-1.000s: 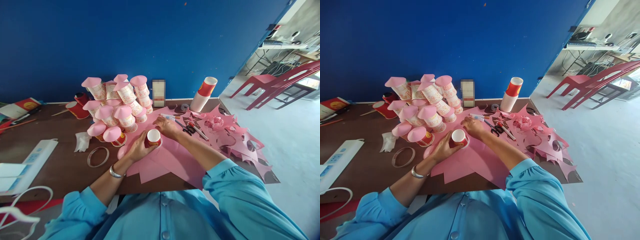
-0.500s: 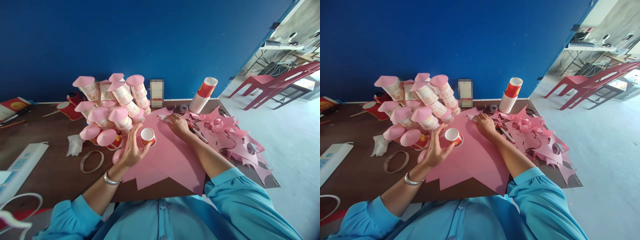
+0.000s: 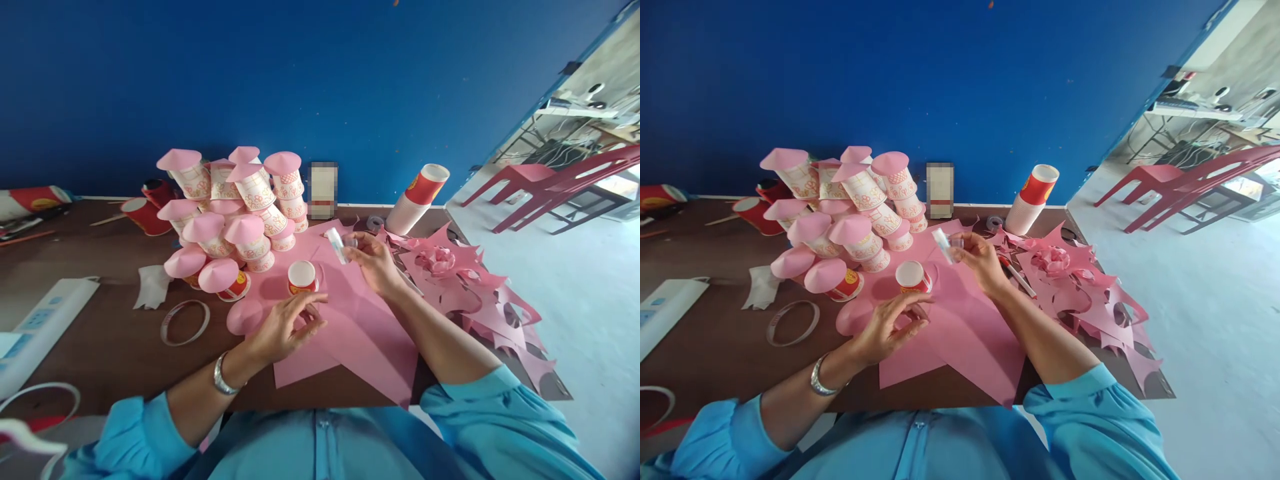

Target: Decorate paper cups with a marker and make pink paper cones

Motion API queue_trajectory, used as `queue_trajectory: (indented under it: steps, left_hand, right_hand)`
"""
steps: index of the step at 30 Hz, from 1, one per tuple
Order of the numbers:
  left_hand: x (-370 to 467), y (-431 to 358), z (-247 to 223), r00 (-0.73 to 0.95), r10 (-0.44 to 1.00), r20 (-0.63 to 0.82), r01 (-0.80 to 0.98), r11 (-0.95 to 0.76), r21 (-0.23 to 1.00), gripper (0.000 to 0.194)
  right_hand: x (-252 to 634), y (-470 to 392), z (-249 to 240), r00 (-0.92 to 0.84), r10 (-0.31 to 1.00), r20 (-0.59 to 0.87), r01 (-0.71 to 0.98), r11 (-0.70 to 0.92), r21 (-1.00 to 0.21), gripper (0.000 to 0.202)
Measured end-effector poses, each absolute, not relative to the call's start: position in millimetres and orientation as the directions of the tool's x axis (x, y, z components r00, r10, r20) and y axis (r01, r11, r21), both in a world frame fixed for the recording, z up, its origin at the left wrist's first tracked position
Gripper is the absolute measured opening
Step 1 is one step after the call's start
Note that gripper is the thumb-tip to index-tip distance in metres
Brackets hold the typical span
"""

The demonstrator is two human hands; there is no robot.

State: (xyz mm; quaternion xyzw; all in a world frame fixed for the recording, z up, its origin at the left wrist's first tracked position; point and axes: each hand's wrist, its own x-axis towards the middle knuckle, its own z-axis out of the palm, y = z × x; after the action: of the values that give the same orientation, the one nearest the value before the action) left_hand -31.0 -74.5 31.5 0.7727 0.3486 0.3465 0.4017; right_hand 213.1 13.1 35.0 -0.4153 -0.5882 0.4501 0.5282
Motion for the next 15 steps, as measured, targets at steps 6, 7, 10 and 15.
queue_trajectory:
  steps: [6,7,10,15]
  left_hand:
    - [-26.9,-73.4,31.7,0.458,0.884,0.091,-0.118,-0.041,0.992,0.052]
    - [-26.6,-73.3,30.9,0.448,0.888,0.101,-0.151,-0.036,0.988,0.053]
    - [-27.6,-72.5,30.8,0.371,0.919,0.135,-0.169,-0.076,0.983,0.05]
    - [-34.9,-67.5,44.5,0.268,0.928,0.259,0.095,-0.293,0.951,0.043]
  right_hand:
    - [171.5,-41.4,51.8,-0.396,0.845,0.36,-0.097,0.351,-0.931,0.025]
    - [169.2,-45.2,53.8,-0.411,0.822,0.395,-0.061,0.408,-0.911,0.022]
    - [170.8,-46.0,59.2,-0.404,0.786,0.468,0.023,0.52,-0.854,0.02]
    - [183.5,-33.5,68.2,-0.386,0.831,0.401,-0.048,0.416,-0.908,0.035]
